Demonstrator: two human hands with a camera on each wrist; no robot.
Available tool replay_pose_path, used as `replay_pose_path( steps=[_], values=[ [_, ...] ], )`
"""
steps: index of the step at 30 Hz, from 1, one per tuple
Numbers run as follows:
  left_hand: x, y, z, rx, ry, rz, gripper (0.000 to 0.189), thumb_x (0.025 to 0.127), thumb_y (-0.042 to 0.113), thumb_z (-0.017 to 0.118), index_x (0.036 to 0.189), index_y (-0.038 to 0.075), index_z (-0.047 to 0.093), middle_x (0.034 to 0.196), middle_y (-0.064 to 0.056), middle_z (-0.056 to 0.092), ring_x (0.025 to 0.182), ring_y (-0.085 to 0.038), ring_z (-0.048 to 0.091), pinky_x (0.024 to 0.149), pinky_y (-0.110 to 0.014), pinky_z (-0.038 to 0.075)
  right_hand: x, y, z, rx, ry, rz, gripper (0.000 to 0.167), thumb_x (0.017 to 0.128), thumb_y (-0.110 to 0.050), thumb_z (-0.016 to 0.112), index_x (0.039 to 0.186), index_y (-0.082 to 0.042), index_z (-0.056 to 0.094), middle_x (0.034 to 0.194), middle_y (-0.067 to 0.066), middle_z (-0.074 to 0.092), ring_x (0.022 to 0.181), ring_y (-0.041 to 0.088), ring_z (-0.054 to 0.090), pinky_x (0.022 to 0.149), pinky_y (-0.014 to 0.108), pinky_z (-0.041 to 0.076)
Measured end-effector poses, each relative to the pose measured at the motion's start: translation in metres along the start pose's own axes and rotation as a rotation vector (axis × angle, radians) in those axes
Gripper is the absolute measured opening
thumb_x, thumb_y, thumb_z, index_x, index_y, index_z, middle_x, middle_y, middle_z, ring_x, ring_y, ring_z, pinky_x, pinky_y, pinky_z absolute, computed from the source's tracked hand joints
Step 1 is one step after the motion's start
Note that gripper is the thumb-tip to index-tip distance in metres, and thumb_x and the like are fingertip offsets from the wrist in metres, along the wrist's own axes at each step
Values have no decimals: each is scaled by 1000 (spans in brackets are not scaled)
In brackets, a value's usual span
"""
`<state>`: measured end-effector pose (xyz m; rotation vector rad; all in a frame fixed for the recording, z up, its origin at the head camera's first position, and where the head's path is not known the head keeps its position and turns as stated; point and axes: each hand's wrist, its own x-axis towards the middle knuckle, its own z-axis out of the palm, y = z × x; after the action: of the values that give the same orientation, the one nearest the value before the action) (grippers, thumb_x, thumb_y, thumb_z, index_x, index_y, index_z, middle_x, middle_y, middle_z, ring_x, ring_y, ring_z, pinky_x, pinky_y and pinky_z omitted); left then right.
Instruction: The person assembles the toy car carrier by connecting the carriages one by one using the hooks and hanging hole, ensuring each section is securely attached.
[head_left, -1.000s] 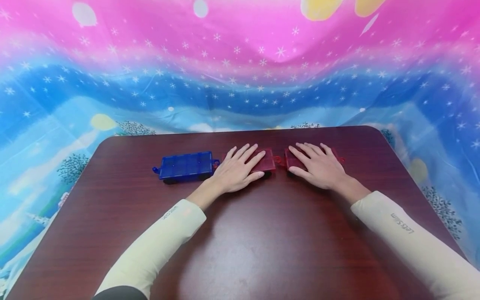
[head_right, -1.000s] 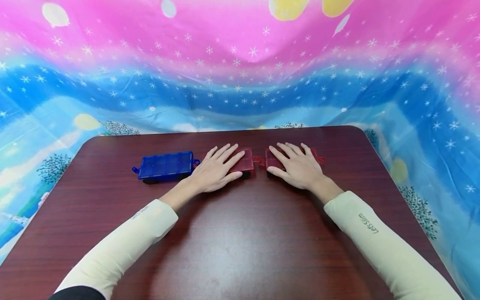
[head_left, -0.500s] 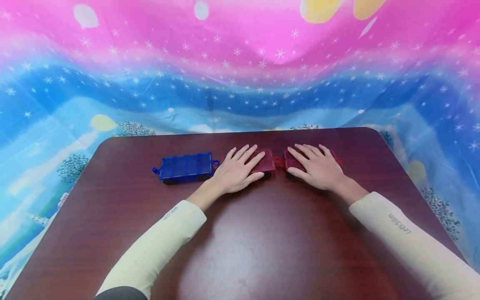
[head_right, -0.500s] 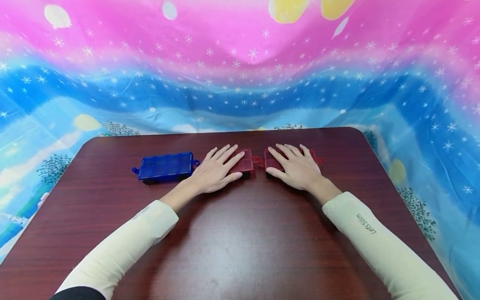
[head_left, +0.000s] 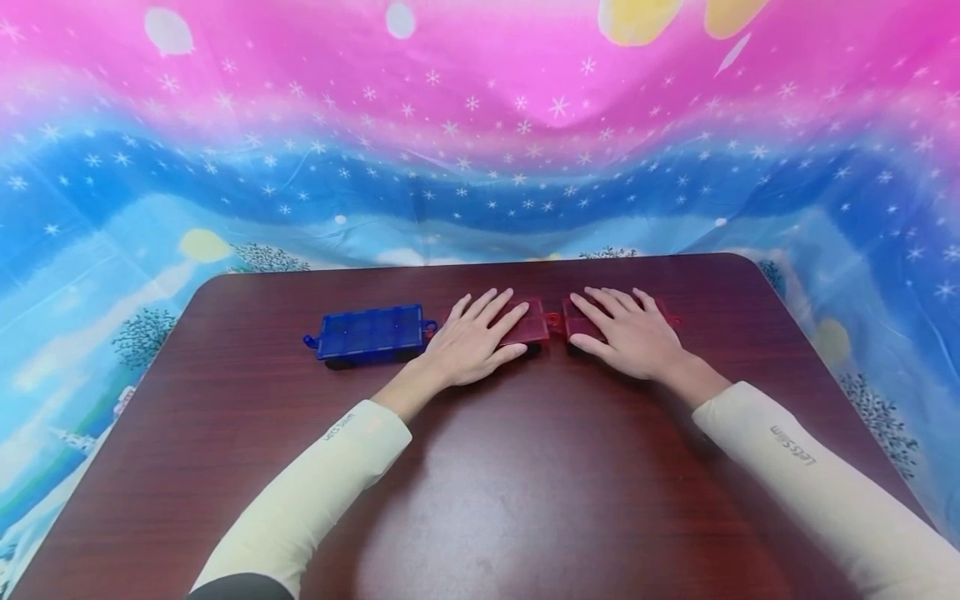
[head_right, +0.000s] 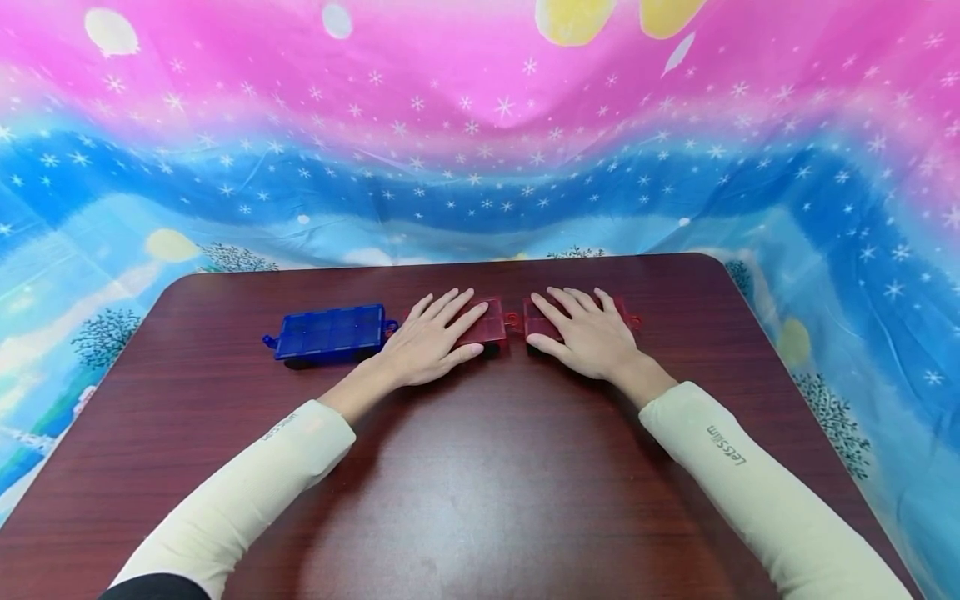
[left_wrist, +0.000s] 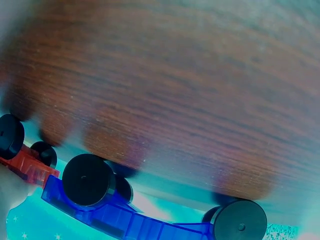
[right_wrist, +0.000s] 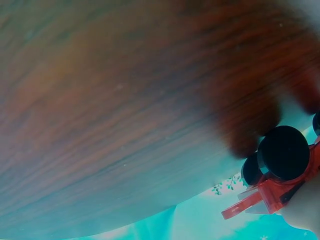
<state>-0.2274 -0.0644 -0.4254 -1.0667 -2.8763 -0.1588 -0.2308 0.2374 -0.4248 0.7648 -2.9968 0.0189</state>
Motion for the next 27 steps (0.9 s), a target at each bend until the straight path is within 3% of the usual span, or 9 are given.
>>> replay_pose_path(
  steps=[27],
  values=[
    [0,-1,-2,24,-37,-2,71,104,64,31,164,28,21,169,-6,18,155,-29,14,122,-53,9,-4,4,0,14,5,-9,82,97,-74,36,162,-25,29,163,11,31,149,35,27,117,65,13]
  ],
)
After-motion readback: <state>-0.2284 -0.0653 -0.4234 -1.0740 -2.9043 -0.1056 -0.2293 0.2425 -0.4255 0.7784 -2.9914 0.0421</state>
